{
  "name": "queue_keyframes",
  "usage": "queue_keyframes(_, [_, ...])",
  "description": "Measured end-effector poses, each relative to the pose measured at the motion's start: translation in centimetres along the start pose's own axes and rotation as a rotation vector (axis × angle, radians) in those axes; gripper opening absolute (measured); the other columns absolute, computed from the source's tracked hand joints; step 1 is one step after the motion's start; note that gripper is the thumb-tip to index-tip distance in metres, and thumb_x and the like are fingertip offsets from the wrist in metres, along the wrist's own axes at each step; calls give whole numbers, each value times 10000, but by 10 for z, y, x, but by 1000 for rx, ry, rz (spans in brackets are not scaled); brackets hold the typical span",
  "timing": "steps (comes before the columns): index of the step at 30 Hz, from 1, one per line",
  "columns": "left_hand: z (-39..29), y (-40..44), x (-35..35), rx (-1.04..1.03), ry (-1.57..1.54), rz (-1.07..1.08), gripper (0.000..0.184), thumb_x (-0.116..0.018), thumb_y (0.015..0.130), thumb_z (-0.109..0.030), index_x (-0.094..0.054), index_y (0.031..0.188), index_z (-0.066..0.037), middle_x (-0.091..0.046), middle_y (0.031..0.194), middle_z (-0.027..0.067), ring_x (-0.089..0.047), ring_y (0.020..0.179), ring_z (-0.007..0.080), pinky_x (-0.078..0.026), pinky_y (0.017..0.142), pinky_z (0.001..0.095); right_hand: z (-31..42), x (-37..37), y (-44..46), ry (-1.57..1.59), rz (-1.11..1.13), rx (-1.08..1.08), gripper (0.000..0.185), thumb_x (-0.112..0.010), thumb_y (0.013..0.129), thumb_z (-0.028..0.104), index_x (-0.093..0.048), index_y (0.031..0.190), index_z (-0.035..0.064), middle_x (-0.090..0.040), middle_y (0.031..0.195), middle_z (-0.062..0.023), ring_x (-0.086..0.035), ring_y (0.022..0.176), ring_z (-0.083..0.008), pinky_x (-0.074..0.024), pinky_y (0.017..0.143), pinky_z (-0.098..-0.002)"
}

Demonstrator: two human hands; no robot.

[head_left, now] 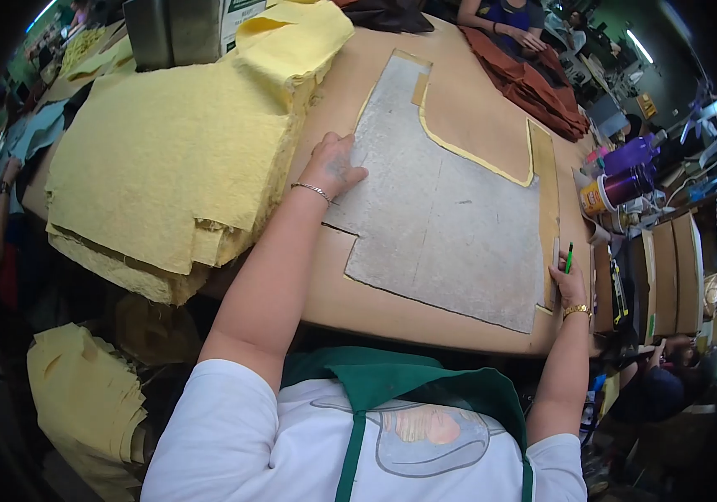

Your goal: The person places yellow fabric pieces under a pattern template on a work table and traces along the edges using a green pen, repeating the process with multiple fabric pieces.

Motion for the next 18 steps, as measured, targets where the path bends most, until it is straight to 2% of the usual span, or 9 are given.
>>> queue_keyframes(8, [10, 6, 0, -25, -30, 28, 498, -527, 690, -141, -453, 1177, -69, -439, 1074, 149, -457, 1010, 279, -370, 879, 302, -11, 10, 9, -3, 26, -48, 446, -564, 722, -59, -433, 1143, 6, -466, 825, 7, -478, 735, -90, -421, 689, -203])
queue_keyframes(11, [16, 11, 0, -110, -82, 9, 403, -449, 701, -44, -515, 1097, -71, -455, 1049, 191, -487, 975, 340, -393, 865, 350, -12, 11, 10, -5, 13, -37, 450, -563, 722, -56, -432, 1148, 9, -477, 818, 6, -487, 740, -96, -423, 697, -211])
queue_keyframes(17, [14, 14, 4, 36, -89, 76, 422, -425, 734, 1, -523, 1128, -111, -479, 1041, 189, -498, 998, 324, -401, 861, 328, 1, 5, 3, 19, 33, -73, 453, -565, 733, -40, -426, 1161, 13, -494, 810, 6, -491, 743, -97, -415, 693, -211])
queue_keyframes(18, [16, 16, 3, 14, -103, 35, 395, -433, 739, -8, -537, 1107, -106, -485, 1039, 187, -504, 987, 321, -407, 850, 331, 0, 6, 4, 12, 26, -70, 451, -565, 734, -38, -427, 1160, 13, -491, 807, 7, -489, 739, -96, -414, 693, -211])
Point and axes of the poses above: each hand's wrist, its own y-axis towards the middle knuckle, its own x-axis out of the back of the hand, z = x × y, the point moved 1 cm from there along y, towards the middle knuckle
